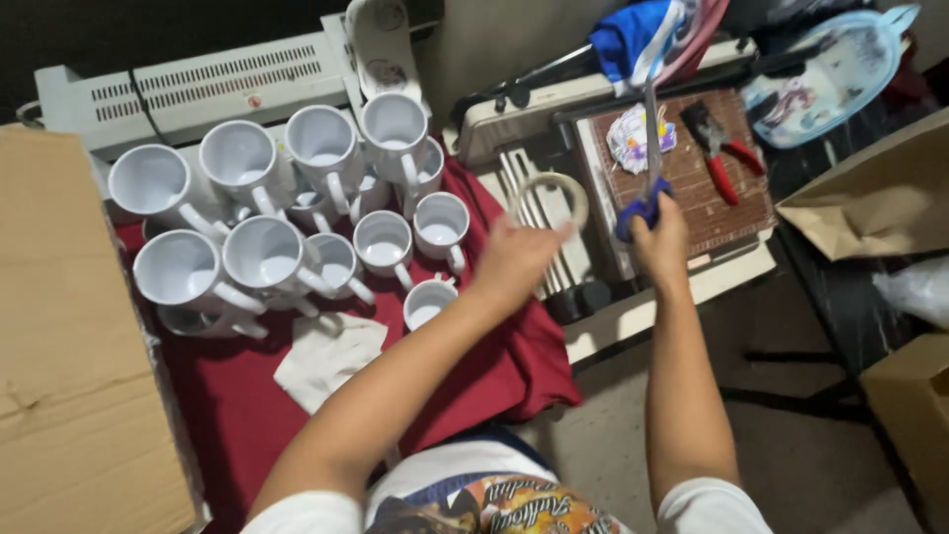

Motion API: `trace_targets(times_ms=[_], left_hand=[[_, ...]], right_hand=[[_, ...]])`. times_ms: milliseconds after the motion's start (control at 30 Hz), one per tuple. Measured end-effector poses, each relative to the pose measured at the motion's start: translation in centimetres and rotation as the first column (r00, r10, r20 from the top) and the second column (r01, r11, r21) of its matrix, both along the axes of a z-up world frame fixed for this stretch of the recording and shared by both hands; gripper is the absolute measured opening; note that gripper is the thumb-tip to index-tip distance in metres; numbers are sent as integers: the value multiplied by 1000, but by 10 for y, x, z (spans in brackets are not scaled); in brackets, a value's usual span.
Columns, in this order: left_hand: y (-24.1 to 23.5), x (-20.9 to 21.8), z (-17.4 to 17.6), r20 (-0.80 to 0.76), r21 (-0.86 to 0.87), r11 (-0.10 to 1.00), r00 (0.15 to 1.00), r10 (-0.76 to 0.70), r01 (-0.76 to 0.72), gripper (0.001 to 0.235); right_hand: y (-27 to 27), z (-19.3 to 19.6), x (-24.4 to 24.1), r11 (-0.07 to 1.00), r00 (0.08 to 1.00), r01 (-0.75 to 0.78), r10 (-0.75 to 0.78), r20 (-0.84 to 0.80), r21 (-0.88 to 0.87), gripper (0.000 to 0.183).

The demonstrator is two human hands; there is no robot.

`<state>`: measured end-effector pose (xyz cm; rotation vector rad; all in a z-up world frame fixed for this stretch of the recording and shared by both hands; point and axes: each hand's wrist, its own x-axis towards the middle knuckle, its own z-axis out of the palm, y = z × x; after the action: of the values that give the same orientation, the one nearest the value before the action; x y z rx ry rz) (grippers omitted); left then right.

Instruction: The recorder is preparing ceramic mugs for printing by cleaning them with a cloth and taping transfer paper onto them.

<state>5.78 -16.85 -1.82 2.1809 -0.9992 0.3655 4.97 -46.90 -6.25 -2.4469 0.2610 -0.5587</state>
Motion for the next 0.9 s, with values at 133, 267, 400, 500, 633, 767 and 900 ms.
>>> trace_targets(times_ms=[133, 267, 400, 500, 633, 767, 900], left_hand=[[-97, 25, -38, 239, 148, 989, 969, -59, 24, 36], [-150, 33, -65, 291, 312, 950, 951, -104, 8, 19], [-174, 39, -89, 303, 297, 955, 948, -100, 6, 18], [-171, 42, -76, 287, 308, 951, 953, -98, 5, 17], [-157, 52, -55, 217, 294, 953, 966, -140, 72, 16], [-128, 96, -36, 319, 139, 990, 947, -49, 5, 27], [-65, 153, 8, 323, 158, 981, 945, 60, -116, 18]], right_hand=[[-47, -12, 11, 974, 990, 26, -56, -126, -227, 42], [-84, -34, 28, 959, 994, -11, -21, -110, -283, 52], [-87, -36, 39, 942, 988, -23, -29, -150, -334, 55], [-87, -29, 42, 940, 976, -90, 17, -218, -328, 51], [-80, 1, 47, 925, 864, -146, -53, -501, -351, 33], [-37, 50, 71, 944, 941, -190, 97, -325, -269, 37], [24, 69, 126, 866, 906, -413, 421, -38, -282, 41]])
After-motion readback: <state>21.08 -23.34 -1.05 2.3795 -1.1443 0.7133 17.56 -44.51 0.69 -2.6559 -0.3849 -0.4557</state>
